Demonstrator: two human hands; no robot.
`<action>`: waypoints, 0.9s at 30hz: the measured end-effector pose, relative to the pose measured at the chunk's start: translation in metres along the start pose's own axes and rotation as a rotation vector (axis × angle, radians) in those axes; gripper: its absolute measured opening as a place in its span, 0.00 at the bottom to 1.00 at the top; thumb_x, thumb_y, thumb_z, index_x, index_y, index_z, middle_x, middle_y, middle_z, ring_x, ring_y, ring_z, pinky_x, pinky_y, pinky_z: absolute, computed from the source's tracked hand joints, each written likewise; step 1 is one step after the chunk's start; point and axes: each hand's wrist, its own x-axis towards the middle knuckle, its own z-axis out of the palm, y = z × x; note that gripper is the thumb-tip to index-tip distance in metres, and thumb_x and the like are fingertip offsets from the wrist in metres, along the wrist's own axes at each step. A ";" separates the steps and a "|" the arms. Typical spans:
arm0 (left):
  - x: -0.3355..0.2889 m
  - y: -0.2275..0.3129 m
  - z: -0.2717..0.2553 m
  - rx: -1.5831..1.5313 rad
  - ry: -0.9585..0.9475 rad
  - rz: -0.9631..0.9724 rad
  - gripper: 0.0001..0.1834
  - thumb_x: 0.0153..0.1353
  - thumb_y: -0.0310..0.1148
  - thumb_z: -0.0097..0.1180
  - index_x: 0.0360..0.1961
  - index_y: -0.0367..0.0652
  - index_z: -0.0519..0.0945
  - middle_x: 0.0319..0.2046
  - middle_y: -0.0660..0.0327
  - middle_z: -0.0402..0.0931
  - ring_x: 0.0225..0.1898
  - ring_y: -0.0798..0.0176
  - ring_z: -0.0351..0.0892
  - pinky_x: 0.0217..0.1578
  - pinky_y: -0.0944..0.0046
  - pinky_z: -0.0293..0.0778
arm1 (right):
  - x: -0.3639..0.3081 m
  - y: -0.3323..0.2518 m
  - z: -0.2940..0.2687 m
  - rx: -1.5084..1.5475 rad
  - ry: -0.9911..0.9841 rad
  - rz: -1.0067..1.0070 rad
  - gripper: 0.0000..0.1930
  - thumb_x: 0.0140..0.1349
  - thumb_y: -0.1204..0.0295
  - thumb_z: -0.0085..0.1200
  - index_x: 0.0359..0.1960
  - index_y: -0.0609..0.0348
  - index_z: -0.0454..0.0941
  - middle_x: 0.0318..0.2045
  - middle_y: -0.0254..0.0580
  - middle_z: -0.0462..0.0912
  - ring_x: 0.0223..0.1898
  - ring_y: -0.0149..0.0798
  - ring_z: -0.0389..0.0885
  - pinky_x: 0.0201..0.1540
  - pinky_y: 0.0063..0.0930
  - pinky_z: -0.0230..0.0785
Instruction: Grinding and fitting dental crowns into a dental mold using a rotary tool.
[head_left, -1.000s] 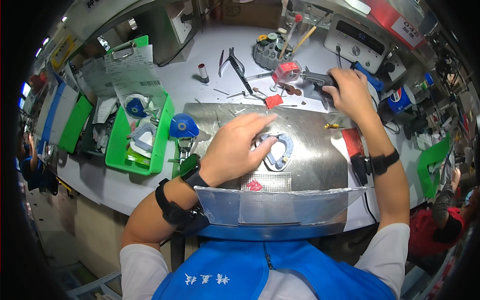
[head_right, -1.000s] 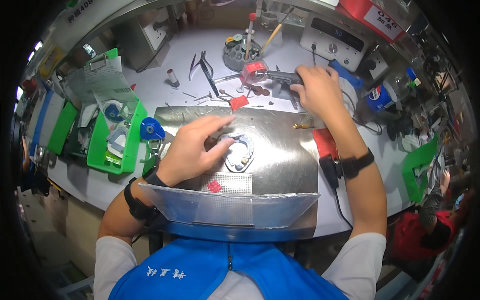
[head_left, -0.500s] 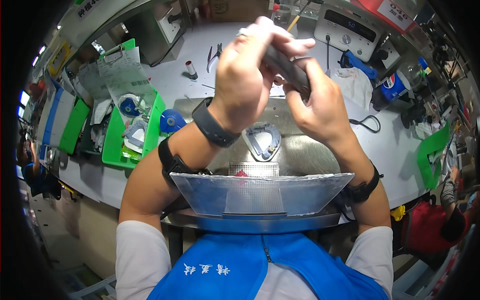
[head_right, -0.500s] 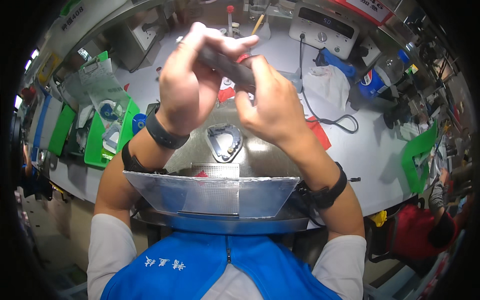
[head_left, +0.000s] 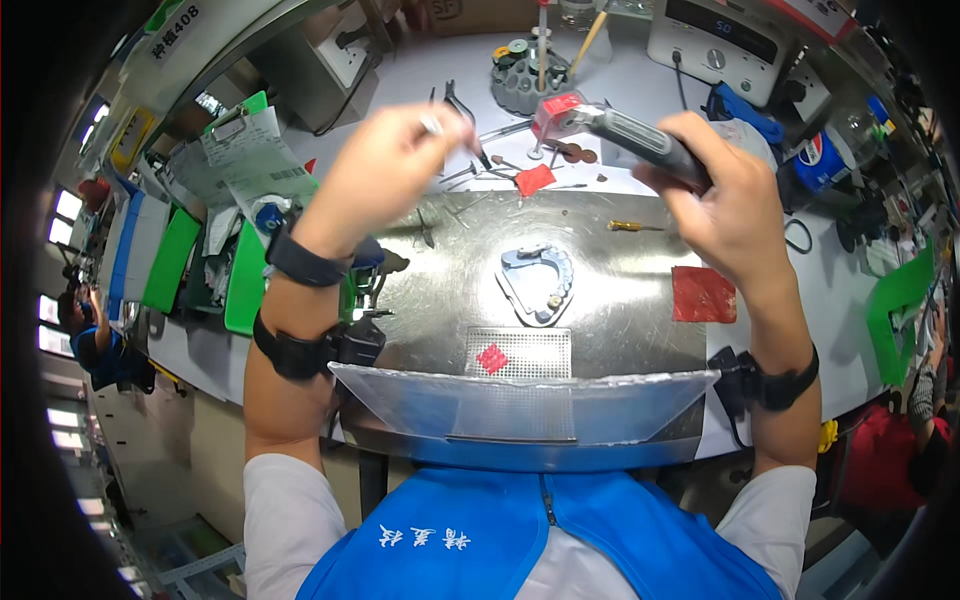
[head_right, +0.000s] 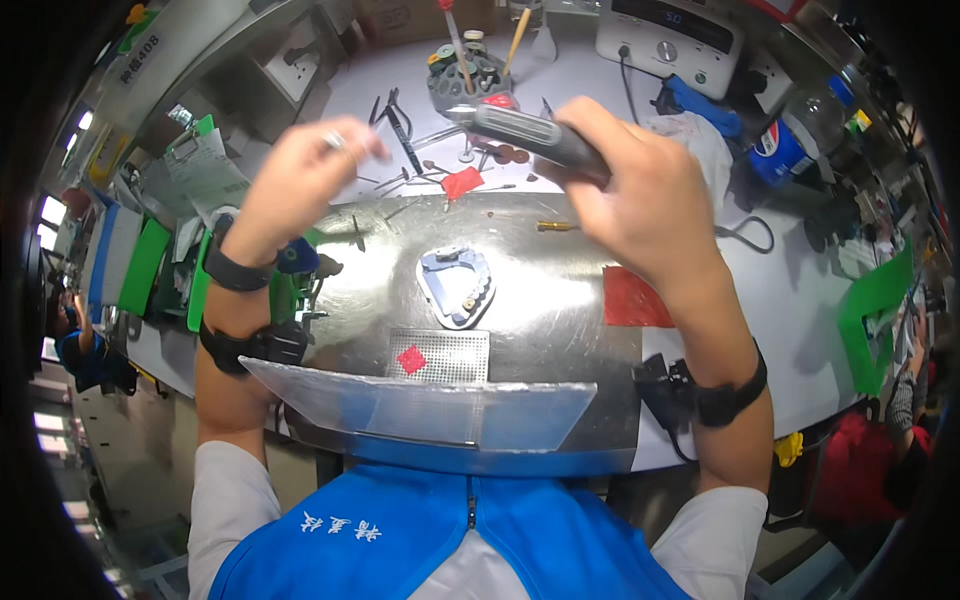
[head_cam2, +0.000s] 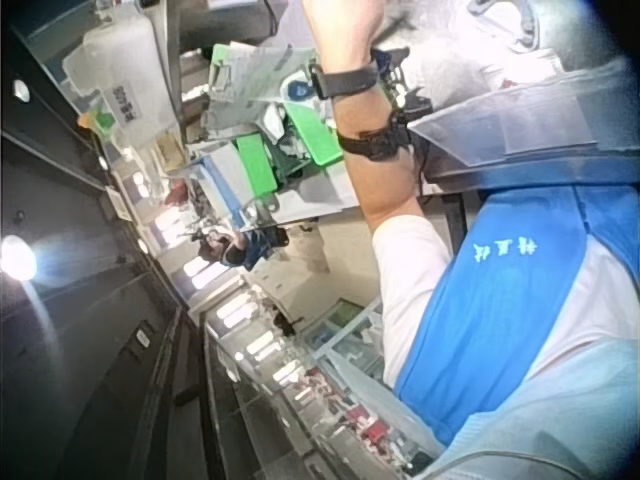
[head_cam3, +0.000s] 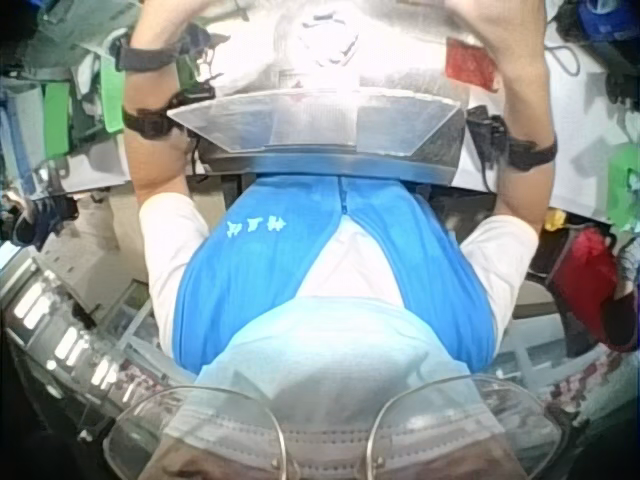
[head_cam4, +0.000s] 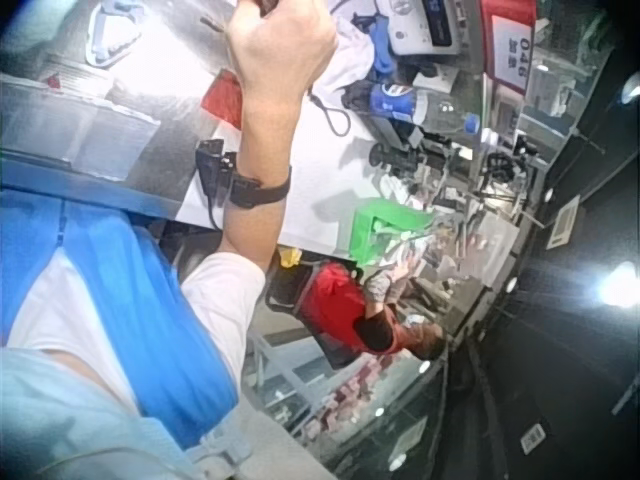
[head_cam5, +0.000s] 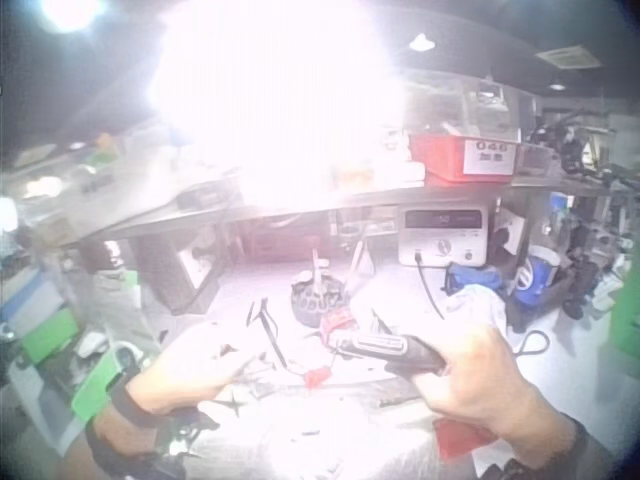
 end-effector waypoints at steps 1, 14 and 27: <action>-0.006 -0.009 0.004 0.257 0.002 0.010 0.13 0.70 0.38 0.58 0.38 0.38 0.86 0.27 0.57 0.84 0.26 0.61 0.78 0.31 0.58 0.73 | -0.007 0.004 0.002 -0.012 -0.024 0.093 0.13 0.58 0.72 0.65 0.44 0.51 0.79 0.31 0.46 0.84 0.30 0.54 0.83 0.33 0.40 0.72; -0.017 -0.010 0.022 0.706 0.015 0.046 0.08 0.54 0.28 0.70 0.36 0.49 0.86 0.41 0.60 0.80 0.48 0.50 0.78 0.46 0.53 0.75 | -0.029 0.023 0.006 -0.019 -0.186 0.190 0.13 0.53 0.74 0.64 0.41 0.55 0.80 0.29 0.48 0.83 0.31 0.53 0.82 0.35 0.41 0.71; -0.007 0.013 0.063 -1.305 0.160 -0.113 0.08 0.78 0.35 0.50 0.51 0.43 0.74 0.49 0.56 0.84 0.58 0.54 0.83 0.60 0.54 0.78 | -0.027 -0.010 0.007 0.255 -0.135 0.012 0.23 0.59 0.70 0.68 0.57 0.57 0.80 0.39 0.47 0.87 0.38 0.48 0.88 0.41 0.33 0.79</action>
